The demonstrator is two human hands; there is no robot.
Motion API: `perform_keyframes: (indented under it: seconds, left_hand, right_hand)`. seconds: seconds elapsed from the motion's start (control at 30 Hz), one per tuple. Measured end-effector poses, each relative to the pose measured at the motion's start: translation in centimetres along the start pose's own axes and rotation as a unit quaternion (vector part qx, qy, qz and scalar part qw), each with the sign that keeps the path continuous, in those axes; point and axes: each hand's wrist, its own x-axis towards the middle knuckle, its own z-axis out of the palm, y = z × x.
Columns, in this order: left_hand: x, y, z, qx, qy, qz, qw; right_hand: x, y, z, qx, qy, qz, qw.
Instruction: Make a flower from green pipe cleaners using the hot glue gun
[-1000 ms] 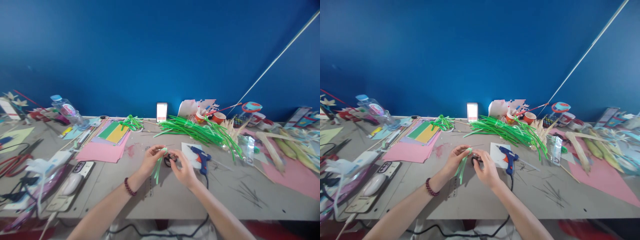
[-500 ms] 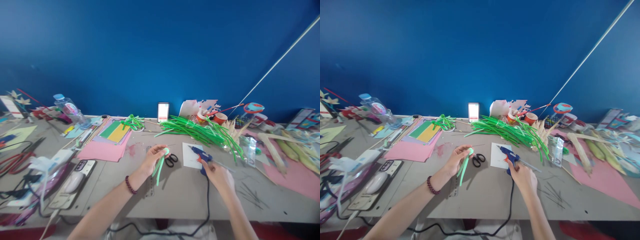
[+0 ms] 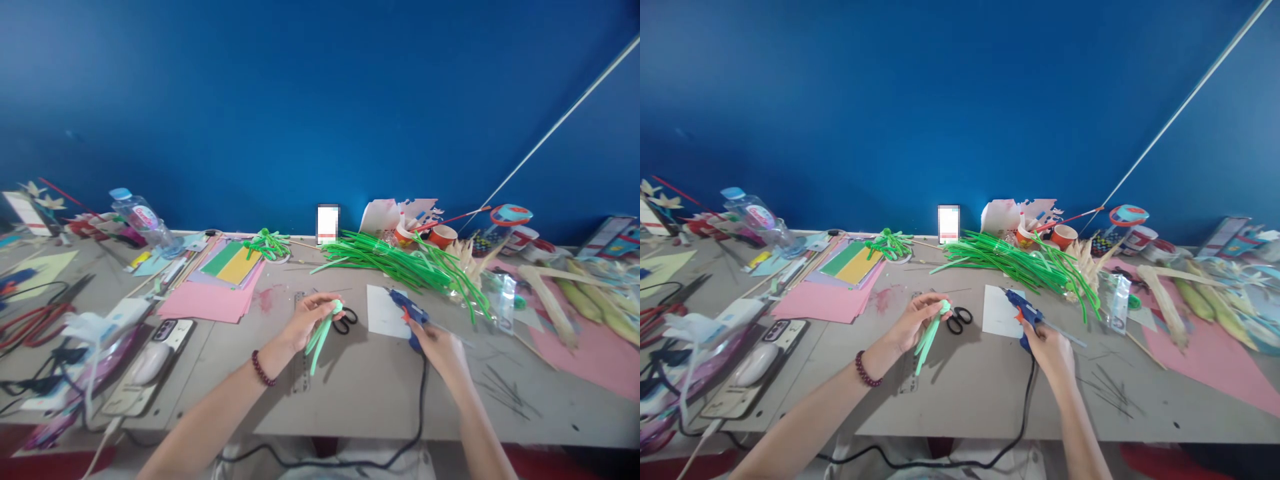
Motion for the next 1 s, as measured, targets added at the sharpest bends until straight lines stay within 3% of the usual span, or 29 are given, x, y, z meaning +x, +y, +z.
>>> perform_keyframes:
  seconds: [0.13, 0.27, 0.43, 0.73, 1.0]
  left_hand:
    - [0.0, -0.2, -0.2, 0.017, -0.015, -0.001, 1.0]
    - [0.0, -0.3, -0.4, 0.022, -0.01, 0.001, 1.0]
    - [-0.3, 0.2, 0.0, 0.036, -0.015, -0.005, 0.999]
    - [-0.9, 0.9, 0.8, 0.072, -0.03, -0.01, 0.997]
    - [-0.9, 1.2, 1.0, 0.067, -0.041, 0.01, 0.997]
  right_hand:
    - [-0.1, -0.3, -0.5, 0.12, -0.016, 0.057, 0.991]
    - [-0.6, -0.9, -0.7, 0.29, -0.095, 0.152, 0.94]
    - [-1.3, -1.8, -0.5, 0.412, -0.171, 0.13, 0.885]
    - [-1.3, -3.6, 0.0, 0.427, -0.193, 0.095, 0.878]
    - [-1.5, -3.4, 0.4, 0.425, -0.178, 0.085, 0.884]
